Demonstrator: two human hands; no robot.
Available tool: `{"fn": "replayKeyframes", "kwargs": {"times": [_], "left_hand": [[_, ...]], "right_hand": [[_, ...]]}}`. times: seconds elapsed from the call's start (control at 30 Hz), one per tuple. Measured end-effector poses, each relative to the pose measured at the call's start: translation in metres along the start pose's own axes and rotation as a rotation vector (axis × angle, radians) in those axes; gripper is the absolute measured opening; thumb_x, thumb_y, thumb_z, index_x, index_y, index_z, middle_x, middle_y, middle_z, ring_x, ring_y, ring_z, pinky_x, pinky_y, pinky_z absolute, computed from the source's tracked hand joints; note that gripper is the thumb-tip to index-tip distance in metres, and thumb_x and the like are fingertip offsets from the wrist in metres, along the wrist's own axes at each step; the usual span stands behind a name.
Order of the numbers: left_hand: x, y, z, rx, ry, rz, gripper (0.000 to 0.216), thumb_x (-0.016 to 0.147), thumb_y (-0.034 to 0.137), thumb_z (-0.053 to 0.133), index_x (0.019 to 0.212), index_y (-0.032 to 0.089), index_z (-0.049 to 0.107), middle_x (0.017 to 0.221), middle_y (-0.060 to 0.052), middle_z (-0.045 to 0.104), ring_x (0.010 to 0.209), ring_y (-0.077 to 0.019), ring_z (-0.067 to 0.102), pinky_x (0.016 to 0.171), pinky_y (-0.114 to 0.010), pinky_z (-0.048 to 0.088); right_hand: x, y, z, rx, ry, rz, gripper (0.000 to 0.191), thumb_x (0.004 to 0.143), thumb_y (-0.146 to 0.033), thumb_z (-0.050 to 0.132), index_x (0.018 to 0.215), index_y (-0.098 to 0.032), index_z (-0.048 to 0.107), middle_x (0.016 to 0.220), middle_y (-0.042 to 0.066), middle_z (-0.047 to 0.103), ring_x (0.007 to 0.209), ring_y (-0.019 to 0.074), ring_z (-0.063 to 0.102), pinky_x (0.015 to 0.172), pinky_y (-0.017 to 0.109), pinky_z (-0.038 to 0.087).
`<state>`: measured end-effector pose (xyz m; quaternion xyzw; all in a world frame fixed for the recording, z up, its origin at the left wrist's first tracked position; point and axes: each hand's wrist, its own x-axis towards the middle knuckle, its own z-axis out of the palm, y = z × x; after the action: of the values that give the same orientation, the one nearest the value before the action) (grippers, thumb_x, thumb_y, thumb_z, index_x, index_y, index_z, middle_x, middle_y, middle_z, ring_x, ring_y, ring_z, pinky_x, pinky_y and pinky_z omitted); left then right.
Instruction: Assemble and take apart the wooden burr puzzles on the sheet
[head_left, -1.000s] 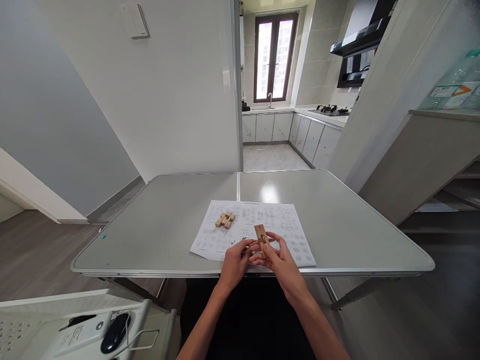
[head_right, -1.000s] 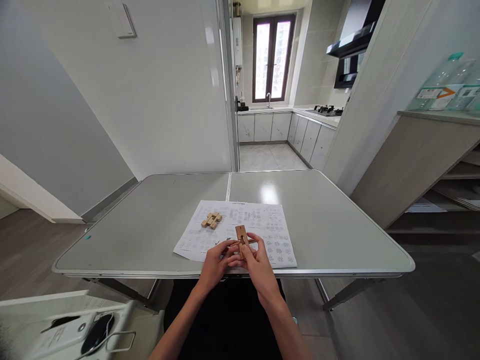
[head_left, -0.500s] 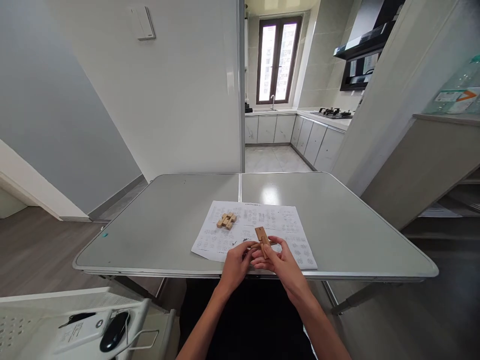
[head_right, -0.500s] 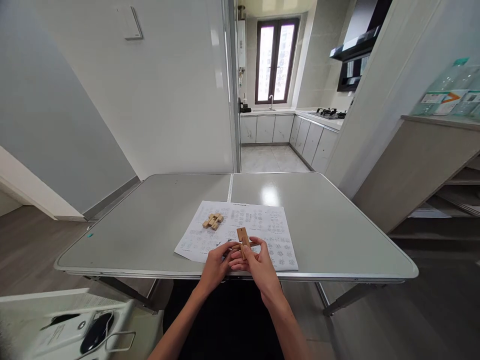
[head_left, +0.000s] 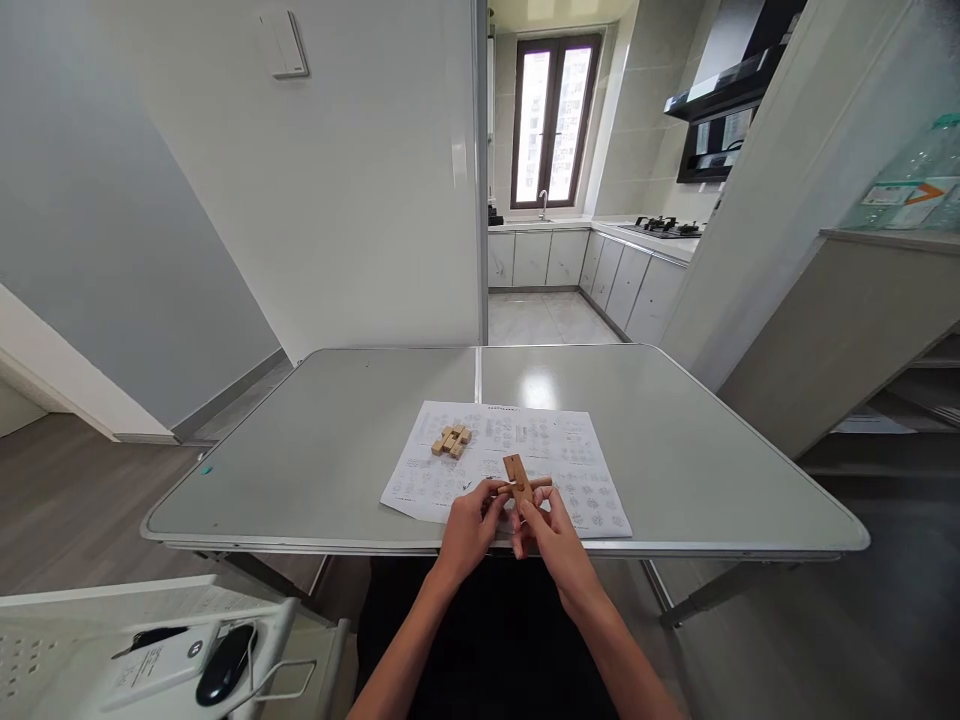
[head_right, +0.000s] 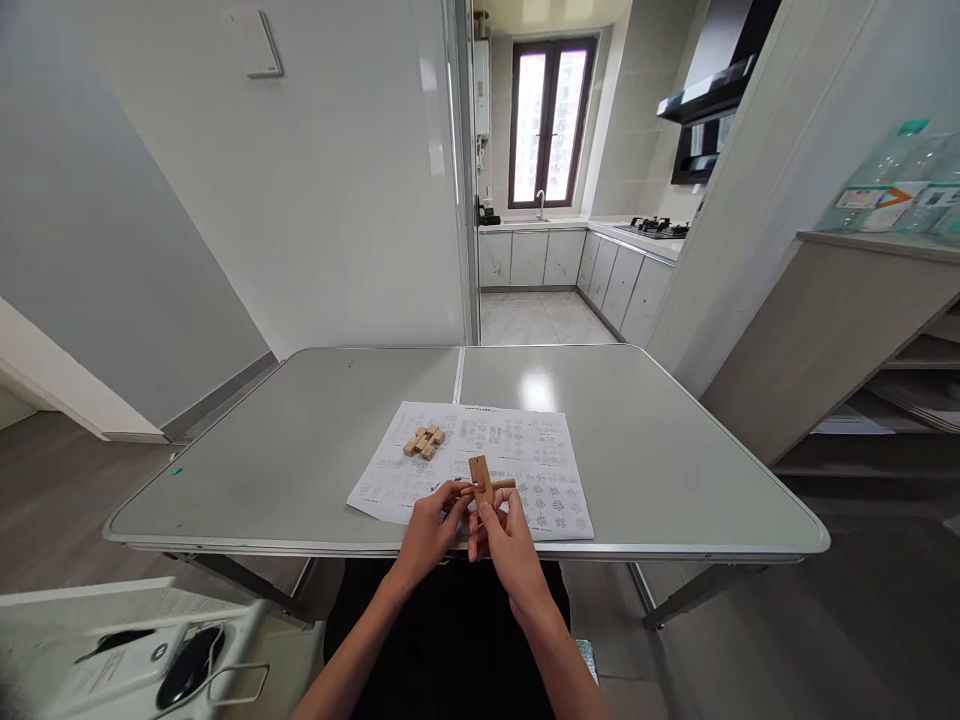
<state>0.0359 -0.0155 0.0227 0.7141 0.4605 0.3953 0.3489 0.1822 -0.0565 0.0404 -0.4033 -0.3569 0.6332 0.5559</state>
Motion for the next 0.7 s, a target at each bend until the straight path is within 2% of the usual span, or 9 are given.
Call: {"fn": "replayKeyframes", "kwargs": {"times": [0.3,0.53,0.7], "left_hand": [[0.0018,-0.0002,-0.0006,-0.045,-0.006,0.002,0.028,0.105,0.041,0.052,0.118,0.024,0.07,0.085,0.0,0.078,0.083,-0.0197,0.074,0.082,-0.028,0.054],[0.0013,-0.0033,0.0015,-0.08,0.018,0.013,0.02,0.102,0.038,0.057,0.11,0.024,0.069,0.1,-0.002,0.081,0.09,-0.0203,0.076,0.087,-0.03,0.057],[-0.0002,-0.004,0.0034,-0.098,0.032,0.004,0.02,0.102,0.04,0.057,0.106,0.024,0.068,0.102,-0.002,0.081,0.086,-0.0196,0.076,0.085,-0.03,0.058]], "right_hand": [[-0.0001,0.0035,-0.0011,-0.03,0.007,-0.03,0.047,0.09,-0.06,0.069,0.089,-0.028,0.035,0.072,-0.008,0.063,0.049,0.0119,0.052,0.052,0.026,0.041],[-0.0002,0.0039,-0.0039,-0.046,-0.018,-0.061,0.048,0.09,-0.063,0.07,0.086,-0.028,0.037,0.072,-0.007,0.057,0.054,0.0117,0.044,0.053,0.027,0.038],[-0.0037,-0.0012,-0.0062,-0.043,-0.052,-0.063,0.048,0.09,-0.062,0.07,0.084,-0.027,0.037,0.073,-0.007,0.057,0.055,0.0113,0.043,0.056,0.028,0.038]]}}
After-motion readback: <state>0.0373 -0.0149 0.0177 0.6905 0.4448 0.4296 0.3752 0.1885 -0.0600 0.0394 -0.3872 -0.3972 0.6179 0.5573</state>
